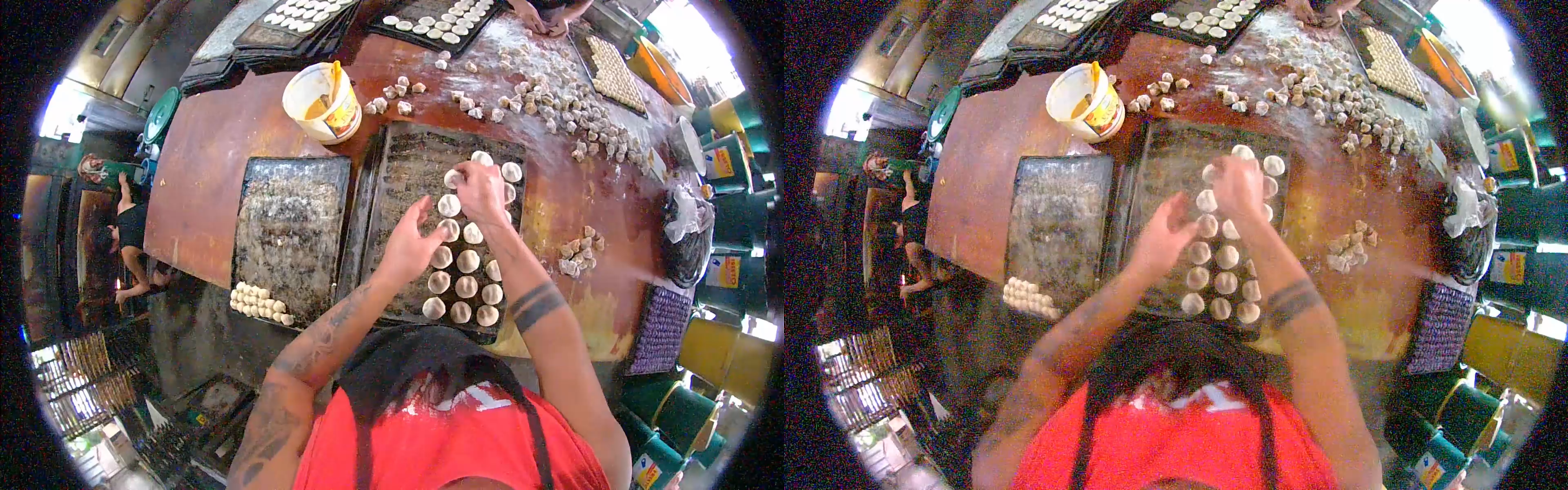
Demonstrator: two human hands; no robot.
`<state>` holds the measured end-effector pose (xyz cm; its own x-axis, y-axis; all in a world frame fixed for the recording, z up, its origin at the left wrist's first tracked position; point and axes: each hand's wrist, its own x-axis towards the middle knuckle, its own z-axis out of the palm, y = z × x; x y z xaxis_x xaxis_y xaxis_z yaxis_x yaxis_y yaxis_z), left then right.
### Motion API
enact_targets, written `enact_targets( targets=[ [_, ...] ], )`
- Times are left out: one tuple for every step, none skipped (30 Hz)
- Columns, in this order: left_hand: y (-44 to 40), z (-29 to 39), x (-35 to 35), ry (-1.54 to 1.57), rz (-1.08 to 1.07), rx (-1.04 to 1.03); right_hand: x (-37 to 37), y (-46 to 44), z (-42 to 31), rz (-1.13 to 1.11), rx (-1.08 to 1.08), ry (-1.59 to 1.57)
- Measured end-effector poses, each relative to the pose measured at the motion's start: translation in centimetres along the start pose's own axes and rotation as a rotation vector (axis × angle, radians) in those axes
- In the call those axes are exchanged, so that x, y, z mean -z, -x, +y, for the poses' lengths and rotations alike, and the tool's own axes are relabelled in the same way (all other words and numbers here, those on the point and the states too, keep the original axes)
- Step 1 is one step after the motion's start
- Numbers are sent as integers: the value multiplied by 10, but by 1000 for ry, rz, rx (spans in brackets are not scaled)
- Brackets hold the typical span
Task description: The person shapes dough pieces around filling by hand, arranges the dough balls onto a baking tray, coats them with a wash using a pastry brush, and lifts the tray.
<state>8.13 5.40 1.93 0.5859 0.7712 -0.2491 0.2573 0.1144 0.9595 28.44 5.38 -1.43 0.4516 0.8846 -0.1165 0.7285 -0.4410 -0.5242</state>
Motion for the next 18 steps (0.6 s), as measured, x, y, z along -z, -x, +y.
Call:
enact_targets(
  targets=[
    [3,4,5,-47,7,-9,5,3,-6,23,21,76],
    [5,4,11,-95,12,-18,9,8,-12,46,39,151],
    [7,2,19,-102,8,12,11,14,-19,72,60,227],
    [10,0,28,-107,6,42,6,19,-22,81,125,240],
    [12,-3,33,-111,4,73,-3,26,-23,89,189,253],
    [10,-5,33,-71,-48,90,-15,36,-21,94,251,267],
    [9,-8,32,-31,-103,109,-32,48,-19,90,334,264],
    [8,-9,31,8,-158,125,-39,50,-9,176,442,319],
    [9,0,30,-33,-228,166,-29,37,-4,-16,323,245],
    [13,0,30,-37,-241,146,-12,21,0,-208,205,168],
    [19,0,35,-43,-252,129,0,18,12,-125,157,68],
    [25,-1,44,-52,-256,111,14,29,33,125,182,26],
    [34,-8,55,-174,-210,85,28,40,55,304,200,26],
    [44,-16,67,-176,-165,95,41,54,82,399,178,59],
    [57,-24,79,-178,-116,106,49,71,113,443,120,106],
    [70,-36,92,-180,-62,121,51,93,141,571,29,99],
    [82,-54,103,-119,3,126,66,113,155,444,-106,92],
    [95,-60,114,-170,52,159,72,132,177,365,-146,312]
  ],
)
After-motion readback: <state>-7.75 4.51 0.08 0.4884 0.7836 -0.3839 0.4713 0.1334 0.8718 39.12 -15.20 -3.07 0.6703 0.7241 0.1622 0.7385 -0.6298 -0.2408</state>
